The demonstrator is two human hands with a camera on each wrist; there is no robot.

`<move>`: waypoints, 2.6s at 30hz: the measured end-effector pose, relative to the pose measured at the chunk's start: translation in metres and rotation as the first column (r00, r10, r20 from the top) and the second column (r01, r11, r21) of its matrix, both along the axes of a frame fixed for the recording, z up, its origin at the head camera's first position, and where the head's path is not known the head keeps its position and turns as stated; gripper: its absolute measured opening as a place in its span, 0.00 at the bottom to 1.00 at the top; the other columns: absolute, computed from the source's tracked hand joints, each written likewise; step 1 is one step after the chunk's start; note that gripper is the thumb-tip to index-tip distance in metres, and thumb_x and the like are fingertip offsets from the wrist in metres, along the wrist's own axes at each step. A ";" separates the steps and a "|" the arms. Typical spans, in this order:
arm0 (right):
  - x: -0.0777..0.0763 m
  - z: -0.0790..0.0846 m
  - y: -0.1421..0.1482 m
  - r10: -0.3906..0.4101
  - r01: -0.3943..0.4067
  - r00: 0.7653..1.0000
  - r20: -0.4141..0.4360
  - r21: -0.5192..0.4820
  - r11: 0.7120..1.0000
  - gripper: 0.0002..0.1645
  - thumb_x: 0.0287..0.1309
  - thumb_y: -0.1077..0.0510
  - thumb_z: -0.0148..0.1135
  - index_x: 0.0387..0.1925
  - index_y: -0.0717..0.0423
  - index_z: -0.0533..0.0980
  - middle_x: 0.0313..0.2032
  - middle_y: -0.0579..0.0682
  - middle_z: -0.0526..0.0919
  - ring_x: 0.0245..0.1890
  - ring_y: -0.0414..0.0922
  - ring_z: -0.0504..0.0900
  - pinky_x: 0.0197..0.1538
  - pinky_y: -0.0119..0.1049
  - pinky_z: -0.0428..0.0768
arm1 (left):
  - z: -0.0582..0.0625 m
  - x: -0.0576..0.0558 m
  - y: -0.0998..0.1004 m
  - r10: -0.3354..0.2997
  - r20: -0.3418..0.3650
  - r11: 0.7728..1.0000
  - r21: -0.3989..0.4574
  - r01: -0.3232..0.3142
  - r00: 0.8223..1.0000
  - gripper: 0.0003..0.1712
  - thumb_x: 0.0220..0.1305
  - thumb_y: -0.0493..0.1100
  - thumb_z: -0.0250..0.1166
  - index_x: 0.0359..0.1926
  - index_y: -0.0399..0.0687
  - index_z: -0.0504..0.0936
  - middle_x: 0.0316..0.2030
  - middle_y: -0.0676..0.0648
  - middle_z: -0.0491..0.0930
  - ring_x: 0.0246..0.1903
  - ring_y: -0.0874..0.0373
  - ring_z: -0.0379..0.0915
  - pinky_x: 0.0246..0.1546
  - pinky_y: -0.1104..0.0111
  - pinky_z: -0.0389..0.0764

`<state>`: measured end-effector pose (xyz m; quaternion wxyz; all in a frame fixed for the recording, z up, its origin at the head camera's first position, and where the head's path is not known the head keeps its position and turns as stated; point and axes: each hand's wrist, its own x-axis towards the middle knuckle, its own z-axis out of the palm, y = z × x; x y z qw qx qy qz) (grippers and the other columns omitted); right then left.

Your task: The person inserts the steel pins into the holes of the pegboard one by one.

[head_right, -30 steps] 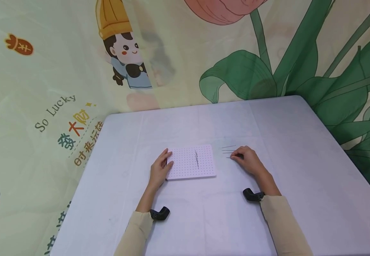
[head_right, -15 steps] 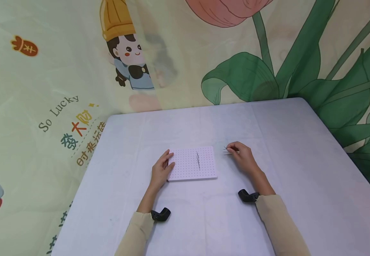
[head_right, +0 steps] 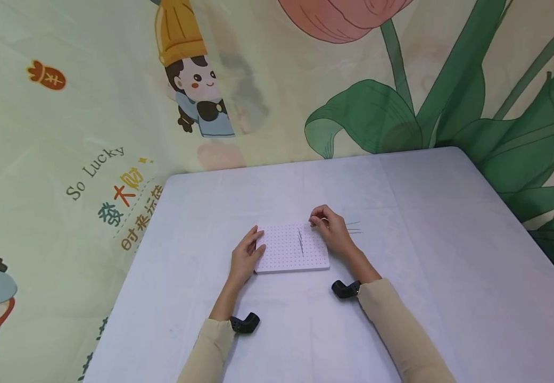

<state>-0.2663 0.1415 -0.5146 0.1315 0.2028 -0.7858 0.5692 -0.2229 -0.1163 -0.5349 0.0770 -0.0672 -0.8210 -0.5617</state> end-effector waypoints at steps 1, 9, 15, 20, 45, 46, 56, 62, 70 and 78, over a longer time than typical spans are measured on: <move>0.000 0.000 -0.004 0.017 -0.017 1.000 0.004 -0.010 1.000 0.06 0.59 0.62 0.52 0.38 0.60 0.70 0.33 0.53 0.77 0.35 0.44 0.77 0.39 0.22 0.79 | 0.000 0.000 0.000 0.000 -0.006 1.000 0.002 0.000 1.000 0.21 0.56 0.34 0.60 0.54 0.42 0.74 0.64 0.46 0.61 0.62 0.54 0.58 0.58 0.72 0.65; 0.014 0.013 -0.022 0.059 -0.058 0.998 0.026 -0.018 0.998 0.05 0.58 0.66 0.52 0.37 0.65 0.71 0.32 0.55 0.78 0.38 0.47 0.78 0.45 0.22 0.77 | -0.004 -0.001 0.000 -0.005 -0.032 1.000 -0.016 0.005 0.999 0.21 0.56 0.34 0.61 0.53 0.43 0.74 0.63 0.45 0.61 0.62 0.54 0.58 0.58 0.71 0.66; 0.017 0.016 -0.025 0.067 -0.067 0.997 0.037 0.002 0.998 0.06 0.59 0.66 0.52 0.37 0.66 0.71 0.34 0.57 0.79 0.40 0.48 0.78 0.48 0.23 0.76 | -0.002 0.000 0.000 -0.002 -0.011 1.000 -0.016 0.002 1.000 0.21 0.56 0.34 0.60 0.53 0.44 0.74 0.63 0.47 0.61 0.62 0.56 0.58 0.58 0.72 0.65; 0.018 0.017 -0.026 0.073 -0.074 0.997 0.014 0.030 0.997 0.06 0.58 0.67 0.52 0.37 0.66 0.71 0.32 0.57 0.80 0.37 0.50 0.78 0.45 0.25 0.78 | -0.001 0.000 0.000 0.001 -0.004 1.000 -0.026 -0.001 1.000 0.21 0.57 0.35 0.60 0.54 0.45 0.74 0.64 0.48 0.61 0.62 0.57 0.57 0.58 0.73 0.65; 0.018 0.015 -0.027 0.048 -0.046 0.999 -0.015 0.128 0.991 0.04 0.57 0.67 0.53 0.35 0.63 0.73 0.31 0.53 0.80 0.34 0.46 0.78 0.40 0.29 0.79 | -0.002 0.000 0.000 0.000 0.014 1.000 -0.020 0.000 1.000 0.21 0.58 0.36 0.60 0.54 0.45 0.74 0.64 0.49 0.60 0.62 0.59 0.57 0.59 0.73 0.64; 0.016 0.011 -0.027 0.048 -0.046 0.999 -0.015 0.130 0.990 0.04 0.57 0.67 0.54 0.35 0.62 0.73 0.31 0.52 0.80 0.34 0.46 0.78 0.40 0.29 0.79 | -0.001 0.000 0.000 -0.001 0.014 1.000 -0.020 0.002 1.000 0.21 0.58 0.36 0.60 0.54 0.45 0.74 0.64 0.49 0.60 0.62 0.60 0.56 0.59 0.74 0.64; 0.000 -0.017 -0.020 0.069 -0.058 0.996 -0.055 0.169 0.984 0.05 0.59 0.58 0.53 0.36 0.52 0.73 0.32 0.43 0.80 0.35 0.38 0.78 0.43 0.29 0.79 | -0.001 0.000 0.000 -0.003 -0.013 1.000 -0.023 0.003 1.000 0.21 0.57 0.36 0.60 0.54 0.43 0.74 0.64 0.47 0.61 0.62 0.56 0.57 0.59 0.71 0.65; 0.002 -0.018 -0.018 0.071 -0.055 0.995 -0.077 0.188 0.981 0.04 0.59 0.58 0.54 0.36 0.52 0.74 0.31 0.43 0.80 0.35 0.38 0.78 0.42 0.28 0.79 | -0.001 0.000 0.000 -0.009 -0.018 1.000 -0.027 0.008 1.000 0.21 0.57 0.36 0.60 0.54 0.43 0.74 0.64 0.47 0.61 0.62 0.55 0.58 0.58 0.70 0.65; 0.001 -0.017 -0.019 0.055 -0.028 0.993 -0.106 0.239 0.971 0.04 0.58 0.58 0.54 0.36 0.51 0.74 0.33 0.44 0.79 0.38 0.41 0.78 0.43 0.33 0.79 | -0.001 0.000 0.000 -0.001 -0.035 0.999 -0.032 0.000 0.999 0.21 0.57 0.36 0.60 0.54 0.42 0.74 0.64 0.45 0.61 0.61 0.54 0.59 0.58 0.70 0.66; 0.002 -0.016 -0.019 0.046 -0.034 0.998 -0.052 0.206 0.978 0.06 0.58 0.57 0.54 0.36 0.53 0.74 0.33 0.45 0.80 0.38 0.41 0.79 0.44 0.32 0.80 | 0.000 0.001 0.000 -0.001 -0.022 0.999 -0.043 0.000 1.000 0.21 0.57 0.35 0.60 0.53 0.43 0.74 0.64 0.46 0.61 0.62 0.56 0.58 0.58 0.72 0.66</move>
